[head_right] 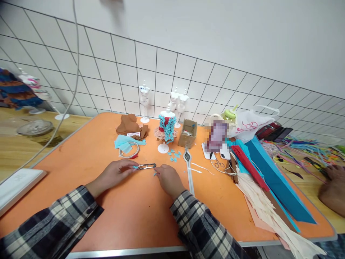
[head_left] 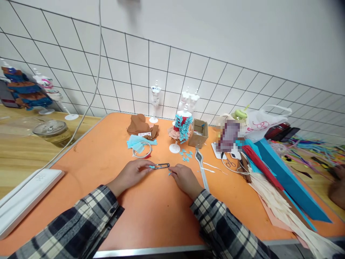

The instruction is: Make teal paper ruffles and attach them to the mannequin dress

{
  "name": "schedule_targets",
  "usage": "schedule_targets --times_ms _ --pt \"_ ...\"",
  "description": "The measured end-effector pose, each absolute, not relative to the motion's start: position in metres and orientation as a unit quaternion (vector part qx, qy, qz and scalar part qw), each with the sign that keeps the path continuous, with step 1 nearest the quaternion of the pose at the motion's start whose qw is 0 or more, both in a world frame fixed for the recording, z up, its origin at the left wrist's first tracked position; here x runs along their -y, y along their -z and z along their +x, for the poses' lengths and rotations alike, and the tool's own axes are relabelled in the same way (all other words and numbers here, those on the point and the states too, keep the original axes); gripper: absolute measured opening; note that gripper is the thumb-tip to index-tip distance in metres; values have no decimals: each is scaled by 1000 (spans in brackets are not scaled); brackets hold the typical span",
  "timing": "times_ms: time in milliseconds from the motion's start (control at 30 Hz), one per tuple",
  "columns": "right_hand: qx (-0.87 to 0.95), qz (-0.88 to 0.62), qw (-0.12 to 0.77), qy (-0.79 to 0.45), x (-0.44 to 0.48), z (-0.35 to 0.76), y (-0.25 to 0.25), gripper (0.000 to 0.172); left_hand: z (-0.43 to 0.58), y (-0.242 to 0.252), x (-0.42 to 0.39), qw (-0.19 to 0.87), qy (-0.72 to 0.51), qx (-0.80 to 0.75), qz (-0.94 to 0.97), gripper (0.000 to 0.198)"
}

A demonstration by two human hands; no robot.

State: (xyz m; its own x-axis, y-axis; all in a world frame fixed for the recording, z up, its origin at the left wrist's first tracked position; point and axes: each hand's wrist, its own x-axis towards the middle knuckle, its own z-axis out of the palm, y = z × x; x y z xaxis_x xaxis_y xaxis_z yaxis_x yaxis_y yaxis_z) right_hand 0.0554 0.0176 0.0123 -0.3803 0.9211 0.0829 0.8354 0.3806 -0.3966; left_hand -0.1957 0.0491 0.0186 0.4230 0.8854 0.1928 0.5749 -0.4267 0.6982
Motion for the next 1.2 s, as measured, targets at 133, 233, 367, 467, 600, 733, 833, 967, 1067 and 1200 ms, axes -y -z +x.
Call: schedule_targets --times_ms 133,233,367,467,600,733,833,967,1067,1200 --pt "809 -559 121 -136 -19 51 -16 23 -195 -20 -48 272 -283 -459 797 30" --pt "809 -562 110 -130 -19 51 -14 23 -194 -21 -47 277 -289 -458 794 29" --pt "808 -556 127 -144 -16 50 -7 21 -194 -18 -47 279 -283 -451 799 29" --pt "762 -557 226 -241 -18 57 -8 13 -196 -12 -48 277 -267 -439 812 29" --pt "661 -555 417 -285 -38 95 -40 15 -197 -5 -50 268 -242 -441 822 28" --pt "584 -608 523 -130 -85 149 -89 29 -195 -2 -57 267 -230 -446 822 27" --pt "557 -671 488 -30 -122 177 -110 28 -196 -1 -63 266 -236 -441 824 28" --pt "552 -745 371 45 -150 194 -112 28 -201 1 -67 267 -259 -442 816 27" --pt "568 -751 334 46 -157 195 -105 28 -204 3 -70 282 -273 -440 807 26" --pt "627 -730 272 18 -159 186 -93 26 -204 6 -74 317 -277 -445 791 28"
